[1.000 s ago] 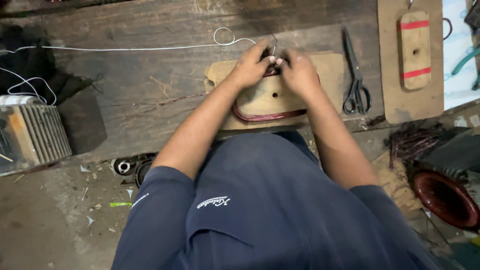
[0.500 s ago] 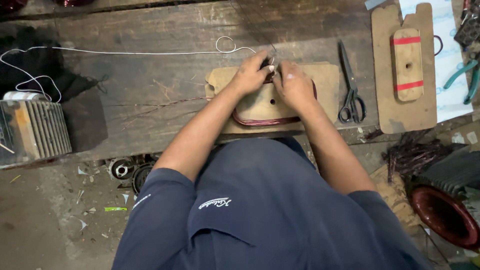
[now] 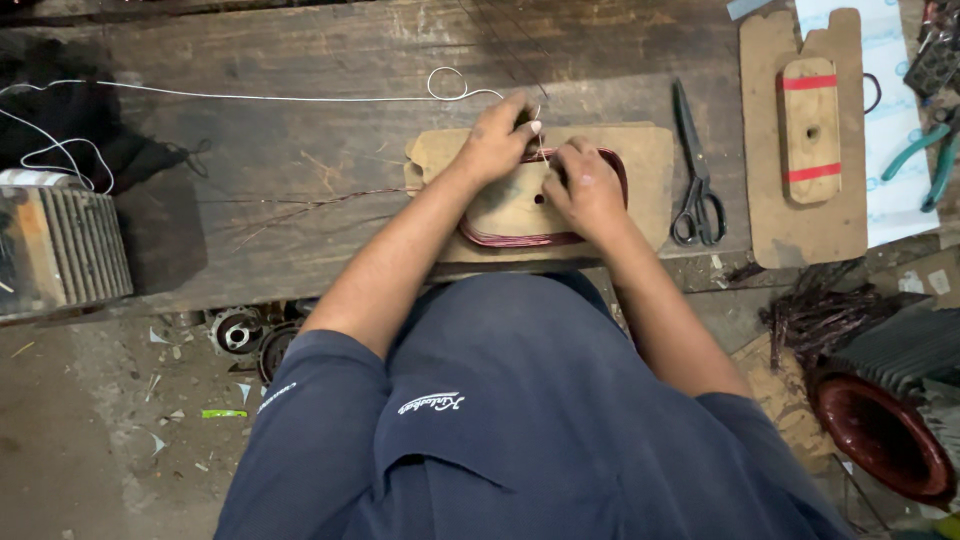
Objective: The person ties a bundle of enameled copper wire coils together on a wooden winding form using white cord, pulling the cord tight and knotting it around the coil. They then lift the wooden form off the finished coil, stack the forms, and hang the tied coil on a rack with other completed coils.
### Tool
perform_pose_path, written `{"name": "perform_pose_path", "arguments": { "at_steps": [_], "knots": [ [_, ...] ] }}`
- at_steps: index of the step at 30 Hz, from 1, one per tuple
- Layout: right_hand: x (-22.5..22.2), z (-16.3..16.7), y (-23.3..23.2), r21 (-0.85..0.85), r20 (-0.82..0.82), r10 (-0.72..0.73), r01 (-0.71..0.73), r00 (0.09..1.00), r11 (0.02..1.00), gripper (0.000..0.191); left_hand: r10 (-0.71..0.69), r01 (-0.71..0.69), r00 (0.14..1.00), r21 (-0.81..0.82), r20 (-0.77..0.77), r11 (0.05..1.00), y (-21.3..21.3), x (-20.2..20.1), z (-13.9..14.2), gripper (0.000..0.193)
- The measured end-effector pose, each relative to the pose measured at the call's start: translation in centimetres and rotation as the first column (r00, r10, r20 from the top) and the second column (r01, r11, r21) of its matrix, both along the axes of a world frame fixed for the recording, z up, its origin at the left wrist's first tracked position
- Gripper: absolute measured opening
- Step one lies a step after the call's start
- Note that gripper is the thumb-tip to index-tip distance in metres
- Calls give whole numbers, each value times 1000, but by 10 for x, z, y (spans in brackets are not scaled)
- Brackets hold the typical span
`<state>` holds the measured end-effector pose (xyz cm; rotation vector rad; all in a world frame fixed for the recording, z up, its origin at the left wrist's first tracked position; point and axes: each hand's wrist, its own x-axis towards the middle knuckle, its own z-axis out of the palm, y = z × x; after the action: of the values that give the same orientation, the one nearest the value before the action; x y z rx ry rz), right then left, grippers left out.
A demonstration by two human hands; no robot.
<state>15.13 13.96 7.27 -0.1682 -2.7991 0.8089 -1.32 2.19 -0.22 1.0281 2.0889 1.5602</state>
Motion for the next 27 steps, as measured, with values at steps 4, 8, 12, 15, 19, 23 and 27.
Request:
{"name": "perform_pose_path", "arguments": {
  "at_steps": [4,8,12,15,19,23,27],
  "knots": [
    [-9,-11,6,-336,-139,-9,-38,990,941,21,13,-16,990,20,139,1000,-1,1,3,15],
    [-20,-23,10,-574,-23,-44,23,999,819,17,39,-39,995,0,91,999,-2,2,1,14],
    [-18,-21,9,-366,49,-39,55,998,929,17,102,-109,985,41,142,993,4,4,-4,14],
    [-16,-17,3,-168,100,-38,54,994,984,24,216,-213,971,40,-100,976,10,7,-5,22],
    [-17,-10,-1,-110,127,-4,18,992,994,25,217,-216,975,24,-44,976,11,10,-7,18],
    [-16,-6,-2,-65,181,-13,25,983,998,24,246,-245,969,47,-25,968,13,13,-3,18],
    [-11,-7,-3,-75,128,2,8,992,997,21,256,-252,964,57,-67,966,12,15,-1,19]
  ]
}}
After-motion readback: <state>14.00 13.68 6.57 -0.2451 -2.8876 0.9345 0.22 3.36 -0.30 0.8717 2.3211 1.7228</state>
